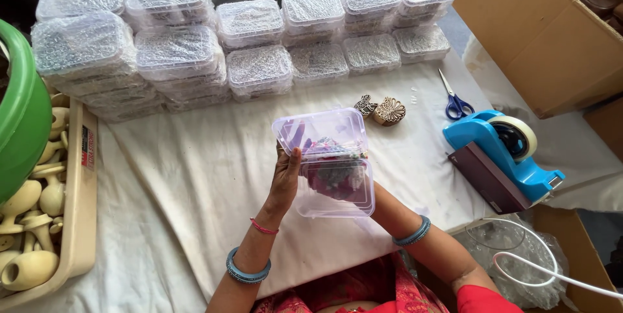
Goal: The person wipes the inside of a small, clear plastic container with a patterned cloth. They then place two decorative metal objects, one shaped like an elephant and the other like a flower, into the container and close the lid.
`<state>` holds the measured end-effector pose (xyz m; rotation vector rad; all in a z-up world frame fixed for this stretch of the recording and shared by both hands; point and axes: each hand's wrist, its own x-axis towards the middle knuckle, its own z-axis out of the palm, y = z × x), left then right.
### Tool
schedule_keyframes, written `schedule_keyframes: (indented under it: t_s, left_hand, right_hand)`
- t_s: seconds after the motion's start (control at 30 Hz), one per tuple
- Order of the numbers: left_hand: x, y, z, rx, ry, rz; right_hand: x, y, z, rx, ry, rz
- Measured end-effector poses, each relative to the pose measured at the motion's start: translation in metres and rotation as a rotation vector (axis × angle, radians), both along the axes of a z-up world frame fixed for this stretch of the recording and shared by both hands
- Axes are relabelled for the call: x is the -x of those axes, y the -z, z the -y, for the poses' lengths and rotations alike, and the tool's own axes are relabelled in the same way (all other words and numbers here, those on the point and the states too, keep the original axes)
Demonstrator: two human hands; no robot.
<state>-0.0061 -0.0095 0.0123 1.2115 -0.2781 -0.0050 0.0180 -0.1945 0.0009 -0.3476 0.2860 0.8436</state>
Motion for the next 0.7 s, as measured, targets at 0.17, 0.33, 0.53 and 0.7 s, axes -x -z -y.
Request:
schedule_keyframes:
  t_s: [0.17,0.33,0.53,0.7]
  left_hand:
    - [-0.002,-0.01,-0.004,-0.048,-0.136,0.05]
    - [-0.012,-0.003,-0.007,-0.088,-0.233,-0.016]
    - [-0.046,0.007,0.016,-0.018,-0.309,-0.161]
    - [-0.08,0.006,0.035,0.062,-0.362,-0.178]
  right_hand:
    - [-0.003,-0.006,0.005,-0.142,0.09,0.309]
    - [-0.006,-0.01,0.022,-0.238,0.164,0.519]
    - [-0.027,-0.008,0.053,0.295,0.372,0.562]
    - [-0.05,-0.005,0.071,0.083,0.362,0.688]
